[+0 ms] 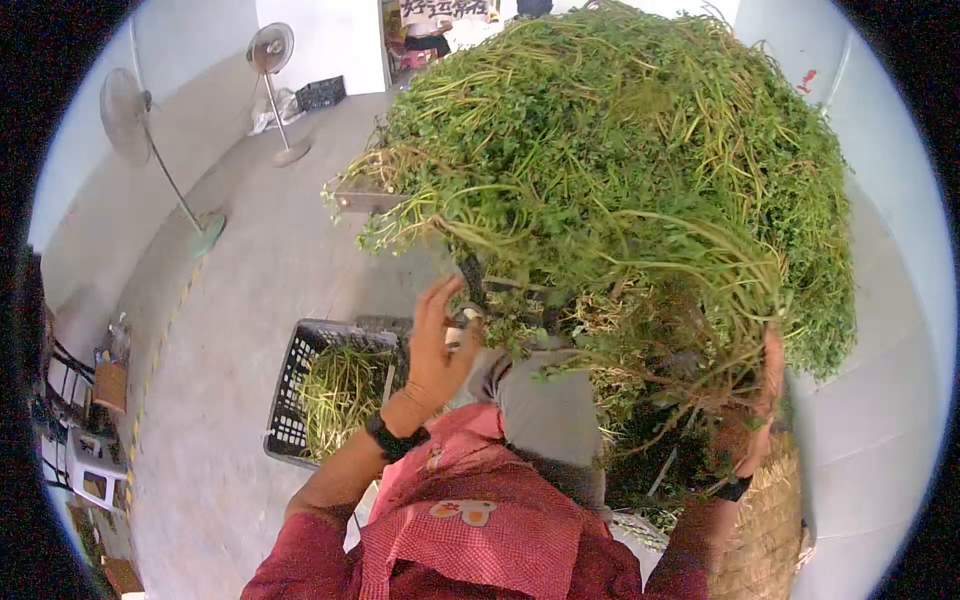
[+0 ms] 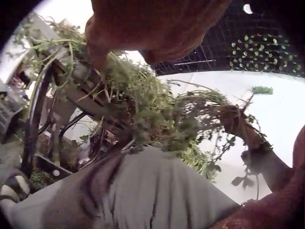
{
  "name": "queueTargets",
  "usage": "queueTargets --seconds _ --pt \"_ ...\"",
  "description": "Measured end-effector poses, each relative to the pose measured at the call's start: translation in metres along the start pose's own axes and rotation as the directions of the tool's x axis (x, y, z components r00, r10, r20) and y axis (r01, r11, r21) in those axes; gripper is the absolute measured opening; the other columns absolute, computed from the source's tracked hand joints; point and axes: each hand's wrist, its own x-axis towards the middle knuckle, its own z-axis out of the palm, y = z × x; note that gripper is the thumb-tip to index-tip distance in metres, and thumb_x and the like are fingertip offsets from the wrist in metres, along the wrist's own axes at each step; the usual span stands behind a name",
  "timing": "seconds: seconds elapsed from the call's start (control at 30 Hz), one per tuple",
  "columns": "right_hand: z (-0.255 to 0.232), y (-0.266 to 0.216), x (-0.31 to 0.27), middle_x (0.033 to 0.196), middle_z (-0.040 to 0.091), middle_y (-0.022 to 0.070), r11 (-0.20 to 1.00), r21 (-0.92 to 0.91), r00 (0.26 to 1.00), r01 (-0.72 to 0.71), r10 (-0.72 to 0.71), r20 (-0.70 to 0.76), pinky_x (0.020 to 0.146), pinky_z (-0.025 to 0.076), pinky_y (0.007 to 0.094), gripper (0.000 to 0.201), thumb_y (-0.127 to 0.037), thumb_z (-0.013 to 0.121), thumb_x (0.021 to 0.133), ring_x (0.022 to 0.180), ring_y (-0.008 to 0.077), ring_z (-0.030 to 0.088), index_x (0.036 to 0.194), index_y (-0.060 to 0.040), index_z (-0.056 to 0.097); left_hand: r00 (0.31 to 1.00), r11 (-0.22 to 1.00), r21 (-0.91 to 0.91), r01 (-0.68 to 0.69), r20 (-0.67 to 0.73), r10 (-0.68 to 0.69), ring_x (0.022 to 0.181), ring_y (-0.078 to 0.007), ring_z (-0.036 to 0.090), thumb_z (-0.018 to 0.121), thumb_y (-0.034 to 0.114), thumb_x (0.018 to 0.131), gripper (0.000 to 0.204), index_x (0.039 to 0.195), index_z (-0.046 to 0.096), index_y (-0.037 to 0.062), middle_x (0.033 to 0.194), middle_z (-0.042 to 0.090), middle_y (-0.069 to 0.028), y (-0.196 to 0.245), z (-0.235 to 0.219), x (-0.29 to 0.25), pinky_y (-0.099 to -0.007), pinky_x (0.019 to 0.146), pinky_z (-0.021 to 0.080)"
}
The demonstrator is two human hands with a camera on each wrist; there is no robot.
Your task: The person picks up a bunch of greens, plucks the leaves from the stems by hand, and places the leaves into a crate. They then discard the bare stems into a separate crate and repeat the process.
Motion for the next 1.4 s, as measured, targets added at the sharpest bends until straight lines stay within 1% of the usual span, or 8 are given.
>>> queueTargets --seconds 0.43,0.67,0.9,1.0,1.17,1.2,1.3,1.4 --pt "-0.101 -0.058 0.014 0.080 0.060 0.0055 0.929 -0.036 0.853 0.367 -0.352 -0.385 0.057 0.048 0.0279 0.030 -0.029 0.057 0.088 0.066 0.0133 0.057 0.102 -0.0032 0.059 0.987 0.989 0.016 0.146 -0.077 -0.144 0.113 -0.0249 0.044 0.056 0.006 0.083 0.056 0.133 0.032 0.0054 0.130 0.033 -0.0146 -0.042 -0.007 0.029 -0.0252 0.065 0.049" --pt "-0.140 -0.067 -0.001 0.091 0.063 0.0109 0.646 -0.404 0.329 0.648 -0.716 -0.616 0.062 0.051 0.0293 0.033 -0.016 0.070 0.078 0.070 0.0153 0.060 0.100 0.0058 0.060 0.953 0.954 0.012 0.301 0.040 -0.301 0.107 -0.0288 0.048 0.057 0.006 0.081 0.054 0.130 0.034 0.0011 0.128 0.035 -0.0178 -0.057 -0.004 -0.026 -0.0300 0.067 0.050" --pt "-0.120 -0.092 0.004 0.089 0.066 0.0157 0.556 -0.608 0.126 0.566 -0.787 -0.603 0.063 0.055 0.0281 0.031 -0.014 0.071 0.076 0.070 0.0183 0.064 0.093 0.0097 0.062 0.934 0.958 0.185 0.219 0.244 -0.261 0.100 -0.0327 0.049 0.057 0.012 0.082 0.048 0.124 0.038 -0.0022 0.119 0.040 -0.0214 -0.082 0.002 -0.100 -0.0392 0.085 0.042" --pt "-0.155 -0.121 0.065 0.122 0.041 0.0228 0.598 -0.458 0.434 0.658 -0.798 -0.418 0.094 0.032 0.0374 0.046 0.001 0.048 0.076 0.111 0.0266 0.040 0.119 0.0136 0.037 0.827 0.901 0.042 0.432 0.381 -0.414 0.097 -0.0331 0.051 0.057 0.017 0.083 0.048 0.123 0.038 -0.0006 0.111 0.046 -0.0215 -0.045 0.008 -0.108 -0.0384 0.083 0.043" --pt "-0.027 -0.185 0.289 0.128 0.049 0.0172 -0.037 -0.677 0.525 0.735 -0.601 0.603 0.095 0.039 0.0309 0.045 -0.022 0.059 0.085 0.113 0.0229 0.050 0.124 -0.0003 0.050 0.619 0.810 0.088 0.580 0.599 -0.509 0.096 -0.0313 0.059 0.056 0.028 0.085 0.041 0.116 0.051 0.0018 0.106 0.060 -0.0199 -0.050 0.008 -0.129 -0.0369 0.081 0.047" --pt "0.022 -0.178 0.309 0.134 0.042 0.0178 0.297 -0.700 0.715 0.650 -0.551 0.430 0.101 0.032 0.0336 0.065 -0.037 0.062 0.081 0.120 0.0258 0.043 0.131 -0.0003 0.042 0.620 0.806 0.093 0.585 0.589 -0.518 0.096 -0.0313 0.059 0.056 0.028 0.085 0.041 0.116 0.051 0.0018 0.106 0.060 -0.0199 -0.053 0.009 -0.129 -0.0369 0.081 0.047" --pt "0.072 -0.138 0.344 0.131 0.046 0.0173 0.161 -0.826 0.764 0.540 -0.506 0.401 0.093 0.040 0.0346 0.081 -0.049 0.064 0.077 0.113 0.0267 0.049 0.136 -0.0023 0.033 0.666 0.837 0.132 0.531 0.546 -0.509 0.083 -0.0325 0.062 0.058 0.029 0.083 0.042 0.116 0.052 0.0029 0.102 0.061 -0.0197 -0.058 0.010 -0.132 -0.0377 0.075 0.049" --pt "0.087 -0.086 0.341 0.126 0.050 0.0109 0.508 -0.745 0.901 0.433 -0.264 0.343 0.084 0.046 0.0323 0.054 -0.035 0.063 0.083 0.109 0.0211 0.052 0.128 -0.0087 0.048 0.677 0.817 0.065 0.573 0.525 -0.516 0.083 -0.0334 0.062 0.058 0.029 0.084 0.042 0.115 0.052 0.0030 0.102 0.061 -0.0195 -0.062 0.004 -0.138 -0.0372 0.073 0.049"
